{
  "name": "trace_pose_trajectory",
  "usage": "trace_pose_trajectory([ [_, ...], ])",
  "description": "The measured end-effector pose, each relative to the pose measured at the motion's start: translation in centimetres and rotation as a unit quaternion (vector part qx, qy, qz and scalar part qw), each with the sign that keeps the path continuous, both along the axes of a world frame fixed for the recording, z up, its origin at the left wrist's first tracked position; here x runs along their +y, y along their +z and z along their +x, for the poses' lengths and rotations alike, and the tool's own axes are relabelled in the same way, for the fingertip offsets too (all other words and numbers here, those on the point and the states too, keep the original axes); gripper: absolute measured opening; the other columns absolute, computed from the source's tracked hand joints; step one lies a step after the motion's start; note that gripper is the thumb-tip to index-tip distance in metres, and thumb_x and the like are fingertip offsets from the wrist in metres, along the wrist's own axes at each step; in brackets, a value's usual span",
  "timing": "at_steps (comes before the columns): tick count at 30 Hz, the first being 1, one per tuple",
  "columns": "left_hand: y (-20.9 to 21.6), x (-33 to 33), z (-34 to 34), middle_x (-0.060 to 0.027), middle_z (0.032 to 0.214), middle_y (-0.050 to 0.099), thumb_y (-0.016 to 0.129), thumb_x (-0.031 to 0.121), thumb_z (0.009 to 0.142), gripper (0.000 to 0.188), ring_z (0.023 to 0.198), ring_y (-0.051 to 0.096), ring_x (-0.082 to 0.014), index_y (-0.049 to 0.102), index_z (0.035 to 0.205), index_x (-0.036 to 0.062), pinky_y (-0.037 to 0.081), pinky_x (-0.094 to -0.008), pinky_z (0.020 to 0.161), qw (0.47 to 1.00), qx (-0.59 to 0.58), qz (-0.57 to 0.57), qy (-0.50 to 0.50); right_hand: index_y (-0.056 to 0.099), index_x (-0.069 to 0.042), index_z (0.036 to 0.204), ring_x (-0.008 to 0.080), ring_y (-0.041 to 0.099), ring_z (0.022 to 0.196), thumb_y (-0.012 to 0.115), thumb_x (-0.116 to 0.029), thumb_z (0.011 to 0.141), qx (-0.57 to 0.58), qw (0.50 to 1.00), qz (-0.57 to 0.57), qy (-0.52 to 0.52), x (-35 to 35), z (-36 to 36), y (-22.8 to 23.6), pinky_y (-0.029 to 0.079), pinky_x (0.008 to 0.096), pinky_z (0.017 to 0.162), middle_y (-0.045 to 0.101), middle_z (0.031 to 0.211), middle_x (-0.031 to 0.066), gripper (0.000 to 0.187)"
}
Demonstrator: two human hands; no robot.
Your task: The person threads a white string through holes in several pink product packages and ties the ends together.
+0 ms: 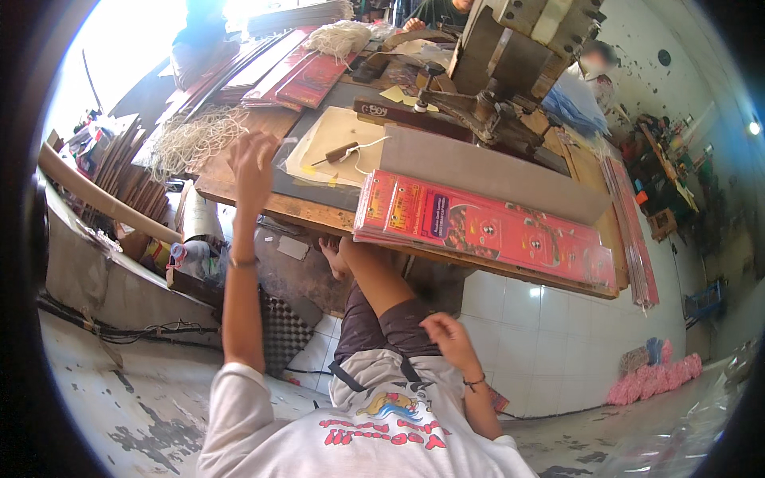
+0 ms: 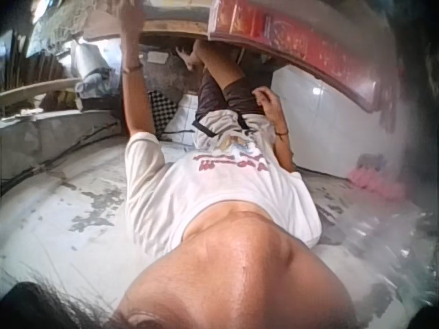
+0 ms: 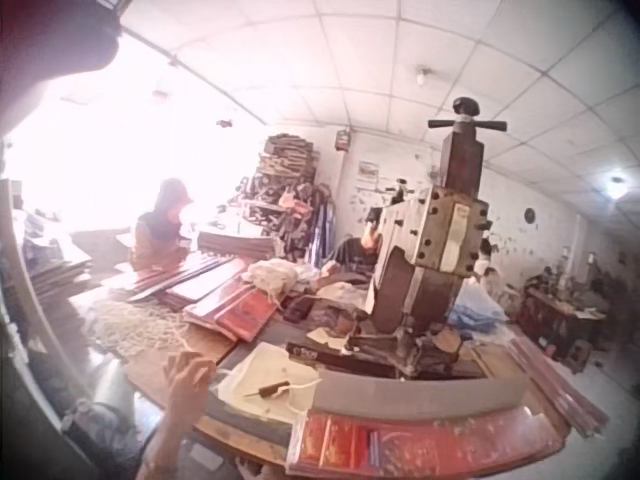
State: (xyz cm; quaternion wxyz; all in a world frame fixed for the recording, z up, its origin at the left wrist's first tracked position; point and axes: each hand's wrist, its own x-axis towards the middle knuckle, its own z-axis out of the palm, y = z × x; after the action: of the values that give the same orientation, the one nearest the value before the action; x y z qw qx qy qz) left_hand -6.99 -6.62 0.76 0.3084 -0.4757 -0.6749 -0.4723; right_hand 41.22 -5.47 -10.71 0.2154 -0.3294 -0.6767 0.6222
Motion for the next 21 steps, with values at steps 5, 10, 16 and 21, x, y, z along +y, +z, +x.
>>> trace_pose_trajectory([
  [5,1.8,-5.9,20.4,-0.0043,0.094,0.067,0.074,0.01,0.078,0.016,0.09,0.062,-0.0284,0.068,0.093,0.0116,0.044,-0.0437,0.084,0.909,-0.066,-0.06,-0.407,0.055,-0.002,0.138,0.009,0.052,0.09,0.067,-0.033,0.099,0.199,0.971,0.087,-0.104,-2.2,-0.8,5.6,0.045,0.0243,0.082,0.061,0.111,0.0048,0.051],
  [10,-1.3,-7.8,31.8,-0.0151,0.096,0.061,0.065,0.003,0.089,0.013,0.09,0.061,-0.0333,0.061,0.102,0.0017,0.048,-0.0419,0.078,0.766,-0.313,-0.098,-0.553,0.048,-0.007,0.148,0.0253,0.056,0.121,0.055,-0.046,0.103,0.235,0.946,0.204,-0.092,-4.0,-2.2,6.6,0.047,0.037,0.1,0.057,0.132,0.0161,0.06],
  [16,-1.8,-7.4,30.3,-0.0118,0.077,0.056,0.061,0.006,0.097,0.012,0.071,0.058,-0.0212,0.061,0.107,-0.0006,0.048,-0.0316,0.066,0.696,-0.338,-0.273,-0.572,0.064,-0.002,0.12,0.0207,0.059,0.106,0.05,-0.038,0.107,0.142,0.934,0.218,-0.243,-4.2,-0.3,4.7,0.048,0.0359,0.092,0.062,0.115,0.0116,0.041],
  [21,-5.7,-8.1,27.1,-0.0157,0.086,0.07,0.062,0.007,0.098,0.012,0.075,0.068,-0.0263,0.065,0.107,-0.0003,0.052,-0.0363,0.07,0.721,-0.252,-0.262,-0.589,0.06,-0.003,0.114,0.0103,0.049,0.084,0.054,-0.035,0.106,0.349,0.823,0.106,-0.436,-0.5,2.2,8.1,0.042,0.0303,0.081,0.052,0.091,-0.0013,0.033],
])
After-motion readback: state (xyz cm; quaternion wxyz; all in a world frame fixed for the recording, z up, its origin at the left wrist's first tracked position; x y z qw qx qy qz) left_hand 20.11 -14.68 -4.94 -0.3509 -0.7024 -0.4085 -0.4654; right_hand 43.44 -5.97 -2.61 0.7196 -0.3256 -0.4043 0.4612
